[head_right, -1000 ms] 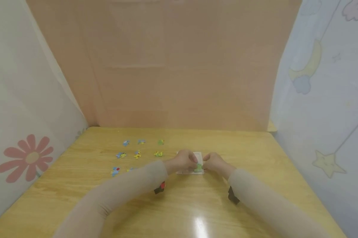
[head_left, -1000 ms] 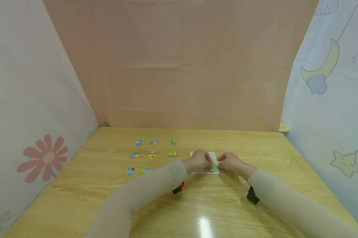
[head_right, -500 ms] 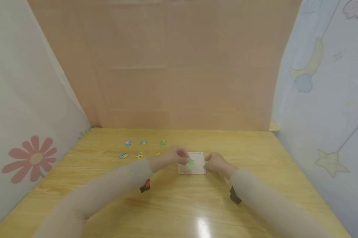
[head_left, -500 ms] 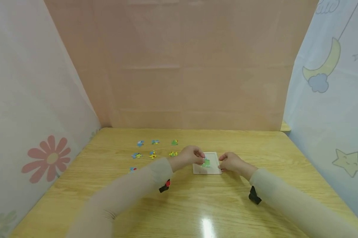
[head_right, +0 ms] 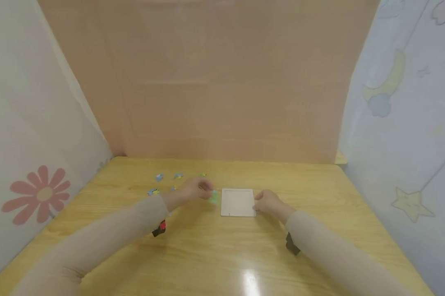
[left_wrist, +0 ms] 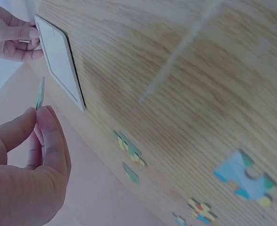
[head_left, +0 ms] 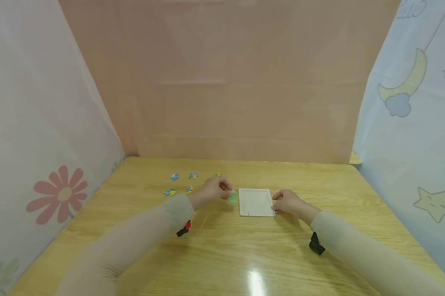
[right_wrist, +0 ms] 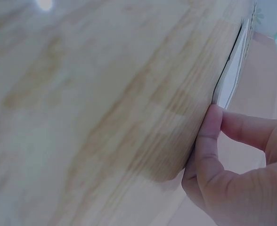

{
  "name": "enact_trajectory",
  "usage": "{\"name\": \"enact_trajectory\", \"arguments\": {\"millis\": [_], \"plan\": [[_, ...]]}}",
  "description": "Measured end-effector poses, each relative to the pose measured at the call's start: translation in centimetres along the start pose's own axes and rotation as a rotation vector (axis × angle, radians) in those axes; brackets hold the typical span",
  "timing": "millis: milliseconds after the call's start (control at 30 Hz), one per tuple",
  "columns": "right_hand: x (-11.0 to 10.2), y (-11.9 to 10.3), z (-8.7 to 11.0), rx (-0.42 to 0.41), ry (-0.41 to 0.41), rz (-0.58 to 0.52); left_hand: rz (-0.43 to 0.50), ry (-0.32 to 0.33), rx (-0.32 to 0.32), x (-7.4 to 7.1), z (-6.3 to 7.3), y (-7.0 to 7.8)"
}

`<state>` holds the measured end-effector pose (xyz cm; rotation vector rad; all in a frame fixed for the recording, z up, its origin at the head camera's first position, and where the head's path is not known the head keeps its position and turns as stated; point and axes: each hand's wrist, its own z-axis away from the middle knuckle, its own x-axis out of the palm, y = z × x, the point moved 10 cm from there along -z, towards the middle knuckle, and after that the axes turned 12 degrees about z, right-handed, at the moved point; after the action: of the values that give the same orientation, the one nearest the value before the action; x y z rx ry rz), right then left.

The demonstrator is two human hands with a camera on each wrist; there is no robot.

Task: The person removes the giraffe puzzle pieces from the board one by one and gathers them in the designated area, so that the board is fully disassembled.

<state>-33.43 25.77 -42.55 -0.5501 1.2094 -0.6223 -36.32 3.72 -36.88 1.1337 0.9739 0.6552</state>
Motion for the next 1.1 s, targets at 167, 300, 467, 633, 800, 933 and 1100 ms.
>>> {"name": "enact_trajectory", "arguments": {"millis": [167,300,467,633,800,933,1100], "plan": [[-0.1,-0.2,0.1,-0.005,0.0,0.002,-0.029,0.032,-0.017,-1.6,0.5,-0.6],[0.1,-0.3,0.3,-0.007,-0.006,0.006,-0.024,0.04,-0.066,-2.5,1.0,-2.2],[-0.1,-0.4,0.4,-0.003,-0.001,0.016,-0.039,0.033,-0.108,-3.2,1.7,-3.8],[-0.3,-0.2,0.4,0.0,0.001,0.023,-0.051,0.041,-0.16,-3.4,2.5,-5.1],[-0.2,0.1,0.4,0.01,-0.004,0.016,-0.091,0.06,-0.182,-3.1,3.2,-5.4],[-0.2,0.0,0.5,0.01,-0.003,0.015,-0.147,0.081,-0.185,-3.1,3.5,-5.3],[-0.4,-0.1,0.5,0.01,0.008,0.019,-0.191,0.09,-0.185,-3.1,3.6,-5.1]]}}
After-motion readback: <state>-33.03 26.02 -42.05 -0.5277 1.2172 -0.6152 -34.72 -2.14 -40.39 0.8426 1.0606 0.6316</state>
